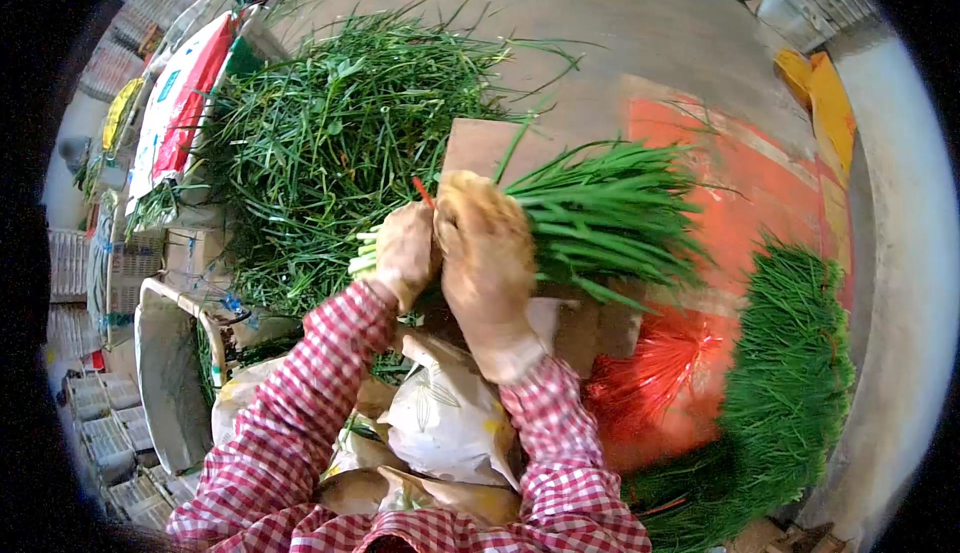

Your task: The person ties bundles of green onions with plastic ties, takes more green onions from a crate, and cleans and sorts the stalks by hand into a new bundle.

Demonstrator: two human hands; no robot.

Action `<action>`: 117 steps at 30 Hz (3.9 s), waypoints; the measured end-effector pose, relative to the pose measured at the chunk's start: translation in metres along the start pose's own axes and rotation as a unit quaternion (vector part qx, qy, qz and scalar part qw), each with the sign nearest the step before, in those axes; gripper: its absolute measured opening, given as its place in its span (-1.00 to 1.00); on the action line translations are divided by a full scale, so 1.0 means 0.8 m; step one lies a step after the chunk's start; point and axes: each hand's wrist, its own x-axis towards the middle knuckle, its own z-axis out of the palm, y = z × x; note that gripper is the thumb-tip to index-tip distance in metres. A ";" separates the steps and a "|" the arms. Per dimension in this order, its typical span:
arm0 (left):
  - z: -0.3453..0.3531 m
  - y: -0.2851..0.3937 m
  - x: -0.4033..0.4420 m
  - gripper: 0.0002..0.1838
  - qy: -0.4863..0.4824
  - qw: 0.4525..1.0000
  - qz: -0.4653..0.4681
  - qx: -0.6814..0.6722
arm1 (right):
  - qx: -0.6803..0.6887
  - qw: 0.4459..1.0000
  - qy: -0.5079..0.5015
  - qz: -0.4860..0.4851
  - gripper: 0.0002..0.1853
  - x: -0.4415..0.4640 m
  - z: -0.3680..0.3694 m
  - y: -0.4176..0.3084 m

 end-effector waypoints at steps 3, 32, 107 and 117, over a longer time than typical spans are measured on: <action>-0.003 -0.033 0.040 -0.63 0.047 0.988 0.048 -0.141 | 0.159 0.976 -0.036 0.142 -0.68 -0.039 -0.031 -0.008; -0.085 0.061 -0.016 -0.46 0.004 0.615 0.153 -0.773 | -0.072 0.968 -0.220 -0.100 -0.52 0.006 -0.067 0.007; -0.048 -0.077 -0.050 -0.06 0.156 0.925 0.089 -0.335 | 0.566 0.704 -0.005 0.428 -0.84 -0.058 -0.007 0.048; 0.059 0.030 -0.053 -0.21 0.158 0.960 0.118 0.198 | 0.383 0.851 0.079 0.351 -0.79 -0.064 0.036 0.002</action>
